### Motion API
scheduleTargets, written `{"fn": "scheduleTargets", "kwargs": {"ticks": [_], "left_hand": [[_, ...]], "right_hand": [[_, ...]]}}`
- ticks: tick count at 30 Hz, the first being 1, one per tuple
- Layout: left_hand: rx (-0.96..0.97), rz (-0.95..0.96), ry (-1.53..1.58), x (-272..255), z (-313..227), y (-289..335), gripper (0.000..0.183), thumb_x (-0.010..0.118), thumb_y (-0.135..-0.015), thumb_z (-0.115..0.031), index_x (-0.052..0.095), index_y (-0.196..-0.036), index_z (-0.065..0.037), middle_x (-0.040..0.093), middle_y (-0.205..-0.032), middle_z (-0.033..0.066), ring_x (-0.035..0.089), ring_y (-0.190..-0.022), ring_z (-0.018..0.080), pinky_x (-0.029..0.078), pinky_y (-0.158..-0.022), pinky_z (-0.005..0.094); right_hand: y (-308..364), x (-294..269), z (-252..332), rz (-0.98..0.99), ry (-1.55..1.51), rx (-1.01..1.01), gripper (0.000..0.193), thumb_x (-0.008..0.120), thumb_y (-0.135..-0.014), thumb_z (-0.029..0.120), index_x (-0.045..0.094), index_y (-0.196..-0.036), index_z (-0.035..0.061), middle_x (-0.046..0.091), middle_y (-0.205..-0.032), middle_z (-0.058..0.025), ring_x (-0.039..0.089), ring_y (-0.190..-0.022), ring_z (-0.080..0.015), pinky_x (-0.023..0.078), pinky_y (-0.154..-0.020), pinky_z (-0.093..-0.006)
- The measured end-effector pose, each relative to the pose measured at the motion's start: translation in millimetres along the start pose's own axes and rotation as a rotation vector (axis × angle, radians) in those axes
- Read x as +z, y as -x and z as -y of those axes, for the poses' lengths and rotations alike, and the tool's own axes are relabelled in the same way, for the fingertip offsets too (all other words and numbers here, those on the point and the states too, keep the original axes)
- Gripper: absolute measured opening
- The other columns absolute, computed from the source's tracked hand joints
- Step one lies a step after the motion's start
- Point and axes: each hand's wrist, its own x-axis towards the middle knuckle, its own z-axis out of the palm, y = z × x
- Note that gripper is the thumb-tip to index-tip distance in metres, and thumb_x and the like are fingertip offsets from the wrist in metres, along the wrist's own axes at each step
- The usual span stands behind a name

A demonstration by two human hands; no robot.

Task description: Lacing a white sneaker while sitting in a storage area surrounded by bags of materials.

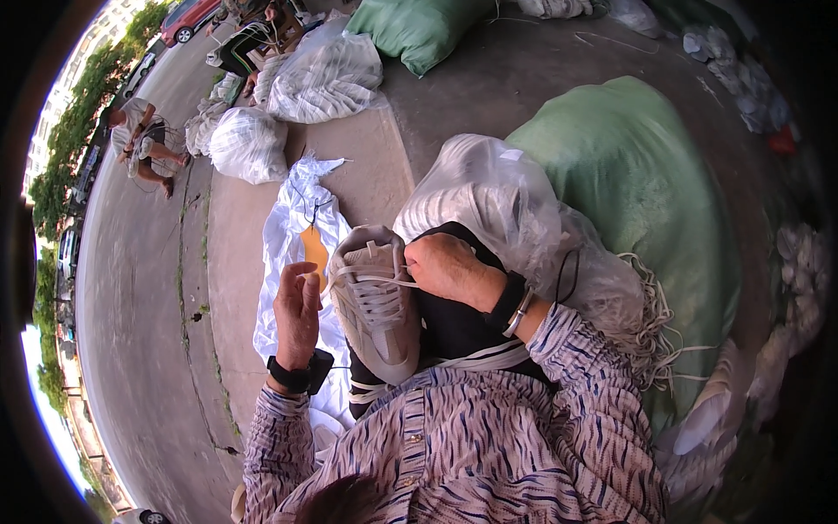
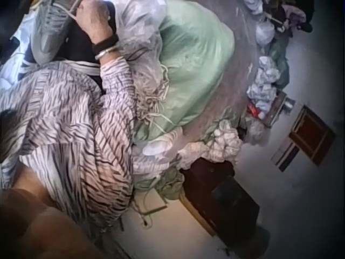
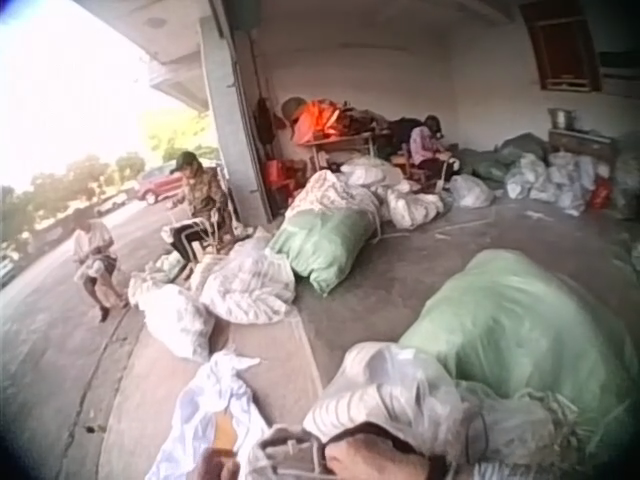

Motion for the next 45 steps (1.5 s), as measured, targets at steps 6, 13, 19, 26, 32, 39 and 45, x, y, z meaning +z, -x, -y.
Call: {"fn": "scheduleTargets", "kwargs": {"ticks": [6, 13, 19, 26, 32, 39, 45], "left_hand": [[-0.004, 0.067, -0.211, 17, 8, 5, 0.016, 0.064, -0.081, -0.016, 0.053, -0.087, -0.007, 0.058, -0.06, 0.0057, 0.059, -0.055, 0.0212, 0.043, -0.051, 0.031], [-0.002, 0.003, -0.145, 13, 14, 5, 0.015, 0.063, -0.082, -0.013, 0.052, -0.088, -0.005, 0.057, -0.063, 0.0083, 0.058, -0.056, 0.0226, 0.044, -0.053, 0.0312], [-0.013, 0.134, -0.094, 10, 17, 4, 0.014, 0.06, -0.083, -0.016, 0.053, -0.085, -0.004, 0.06, -0.069, 0.012, 0.061, -0.062, 0.0274, 0.047, -0.058, 0.0347], [-0.103, 0.554, 0.112, -17, 3, 21, 0.013, 0.062, -0.084, -0.016, 0.058, -0.091, -0.006, 0.05, -0.057, 0.0014, 0.048, -0.051, 0.0107, 0.04, -0.049, 0.0266], [-0.005, 0.214, -0.358, -1, -5, -7, 0.017, 0.062, -0.082, -0.021, 0.055, -0.09, -0.009, 0.061, -0.068, 0.0103, 0.062, -0.065, 0.0282, 0.046, -0.055, 0.0367], [0.008, 0.543, -0.189, -7, 5, 26, 0.019, 0.061, -0.083, -0.021, 0.055, -0.095, -0.008, 0.058, -0.066, 0.0071, 0.059, -0.061, 0.023, 0.045, -0.056, 0.0329], [-0.338, 0.201, 0.572, -28, 18, 16, 0.029, 0.041, -0.091, -0.014, 0.058, -0.11, 0.0, 0.045, -0.071, -0.0024, 0.039, -0.059, 0.0049, 0.036, -0.055, 0.0202]], "right_hand": [[-3, -4, 5, 0.025, 0.155, -0.063, 0.011, 0.055, -0.074, 0.009, 0.059, -0.068, 0.0006, 0.059, -0.066, -0.0184, 0.061, -0.066, -0.0335, 0.047, -0.06, -0.0411], [-4, 1, 6, -0.089, 0.058, -0.209, 0.009, 0.055, -0.076, 0.009, 0.058, -0.072, 0.0017, 0.059, -0.064, -0.0171, 0.061, -0.062, -0.0325, 0.048, -0.057, -0.0397], [-4, -12, 7, 0.123, 0.124, -0.117, 0.01, 0.054, -0.079, 0.009, 0.06, -0.075, 0.0028, 0.06, -0.073, -0.0137, 0.061, -0.07, -0.0301, 0.047, -0.063, -0.0392], [-16, -18, 7, 0.011, 0.009, -0.302, 0.021, 0.065, -0.07, 0.002, 0.056, -0.088, 0.004, 0.061, -0.078, -0.0119, 0.06, -0.077, -0.0311, 0.046, -0.07, -0.0398], [-26, -24, 10, 0.112, 0.114, -0.457, 0.018, 0.065, -0.069, 0.003, 0.056, -0.085, 0.0052, 0.062, -0.076, -0.0128, 0.062, -0.077, -0.0304, 0.048, -0.07, -0.041], [-24, -24, 7, 0.225, 0.309, -0.42, 0.016, 0.064, -0.071, 0.007, 0.061, -0.085, 0.0111, 0.056, -0.084, -0.0051, 0.056, -0.086, -0.0235, 0.043, -0.077, -0.0367], [-28, -21, 25, 0.221, 0.316, -0.232, 0.009, 0.059, -0.075, 0.011, 0.065, -0.082, 0.0103, 0.053, -0.093, -0.0146, 0.053, -0.092, -0.0306, 0.042, -0.079, -0.0421]]}}
